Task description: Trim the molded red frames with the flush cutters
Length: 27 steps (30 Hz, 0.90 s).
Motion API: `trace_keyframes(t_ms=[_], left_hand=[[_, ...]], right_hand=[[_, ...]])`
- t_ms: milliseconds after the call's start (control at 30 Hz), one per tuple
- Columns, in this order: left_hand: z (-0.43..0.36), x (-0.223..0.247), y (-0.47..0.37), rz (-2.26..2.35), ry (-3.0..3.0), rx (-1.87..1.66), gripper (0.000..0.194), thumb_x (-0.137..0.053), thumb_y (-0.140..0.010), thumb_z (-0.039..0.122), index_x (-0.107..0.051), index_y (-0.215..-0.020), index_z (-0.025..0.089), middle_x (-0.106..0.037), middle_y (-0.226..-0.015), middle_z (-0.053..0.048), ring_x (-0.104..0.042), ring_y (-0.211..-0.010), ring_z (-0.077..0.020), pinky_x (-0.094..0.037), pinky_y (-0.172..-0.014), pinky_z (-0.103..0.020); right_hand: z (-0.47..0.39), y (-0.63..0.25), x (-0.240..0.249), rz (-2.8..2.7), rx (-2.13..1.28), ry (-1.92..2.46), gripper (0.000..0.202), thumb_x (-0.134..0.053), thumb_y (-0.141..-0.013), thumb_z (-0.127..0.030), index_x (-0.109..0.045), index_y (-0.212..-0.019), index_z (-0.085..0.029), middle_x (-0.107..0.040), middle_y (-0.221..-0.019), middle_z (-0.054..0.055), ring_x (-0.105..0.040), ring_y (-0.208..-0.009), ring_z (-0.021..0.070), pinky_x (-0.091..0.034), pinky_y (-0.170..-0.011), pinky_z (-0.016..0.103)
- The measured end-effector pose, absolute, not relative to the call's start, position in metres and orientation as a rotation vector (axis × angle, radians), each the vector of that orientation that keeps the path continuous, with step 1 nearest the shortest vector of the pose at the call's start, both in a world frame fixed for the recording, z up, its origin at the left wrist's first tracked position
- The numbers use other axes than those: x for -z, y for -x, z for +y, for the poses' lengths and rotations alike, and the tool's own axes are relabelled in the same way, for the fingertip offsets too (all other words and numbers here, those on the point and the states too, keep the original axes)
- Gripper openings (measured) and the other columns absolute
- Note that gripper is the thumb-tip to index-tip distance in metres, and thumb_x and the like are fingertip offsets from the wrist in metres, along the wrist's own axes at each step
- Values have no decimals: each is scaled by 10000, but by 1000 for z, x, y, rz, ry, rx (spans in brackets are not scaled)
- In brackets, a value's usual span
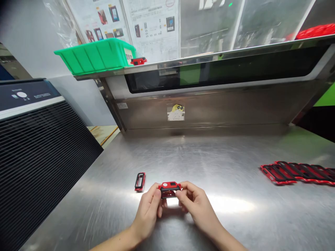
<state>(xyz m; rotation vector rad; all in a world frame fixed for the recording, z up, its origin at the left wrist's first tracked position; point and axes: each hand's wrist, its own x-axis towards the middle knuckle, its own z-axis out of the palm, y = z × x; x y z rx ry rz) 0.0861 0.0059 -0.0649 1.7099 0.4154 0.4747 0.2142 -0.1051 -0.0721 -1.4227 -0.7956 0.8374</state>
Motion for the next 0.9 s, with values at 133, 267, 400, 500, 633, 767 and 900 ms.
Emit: trace_keyframes(t_ms=[133,267,400,500,633,767,900], left_hand=[[7,64,-90,482,-1600,-421,591,-334,-868,682,-476,-756,120,-478,-548,-10,-367,-430,-67,-255,-430,-221],[10,64,-95,531,-1412,-346,700,-407,-734,798,-493,-770,104,-471,-519,-6,-332,-388,-56,-181,-400,-219],[11,62,-96,541,-1395,-334,710,-413,-707,817,-479,-745,111,-467,-500,-4,-321,-376,-54,-167,-394,-218],[10,62,-96,551,-1407,-333,712,-404,-709,820,-474,-747,112,-474,-506,-9,-323,-380,-53,-175,-398,-214],[11,64,-96,543,-1414,-340,699,-387,-736,804,-477,-769,111,-477,-521,-9,-326,-390,-55,-185,-405,-214],[11,65,-96,552,-1427,-357,675,-366,-762,789,-461,-773,121,-476,-561,-6,-335,-408,-59,-212,-421,-220],[10,65,-92,615,-1574,-460,538,-279,-874,682,-384,-778,163,-388,-562,26,-354,-464,-92,-291,-482,-242]], right_hand=[[-101,-215,71,-680,-1025,1363,614,-538,-719,-733,-486,-700,-121,-512,-540,23,-418,-434,70,-331,-462,212],[-99,-215,71,-588,-1099,1321,623,-578,-687,-729,-471,-656,-116,-504,-488,23,-417,-398,62,-302,-424,187],[-99,-215,72,-521,-1163,1270,623,-623,-654,-717,-466,-654,-114,-482,-455,9,-379,-365,44,-261,-392,169],[-99,-215,72,-478,-1191,1223,596,-651,-660,-680,-479,-671,-109,-475,-445,0,-367,-356,37,-252,-385,161],[-99,-215,70,-449,-1206,1181,584,-668,-661,-659,-477,-668,-107,-473,-441,-3,-366,-351,31,-256,-382,152],[-99,-215,67,-425,-1210,1164,591,-693,-631,-656,-458,-649,-113,-475,-435,-3,-368,-347,31,-256,-377,148],[-98,-215,67,-421,-1196,1156,584,-687,-643,-651,-455,-638,-115,-470,-429,-3,-352,-342,29,-254,-375,151]])
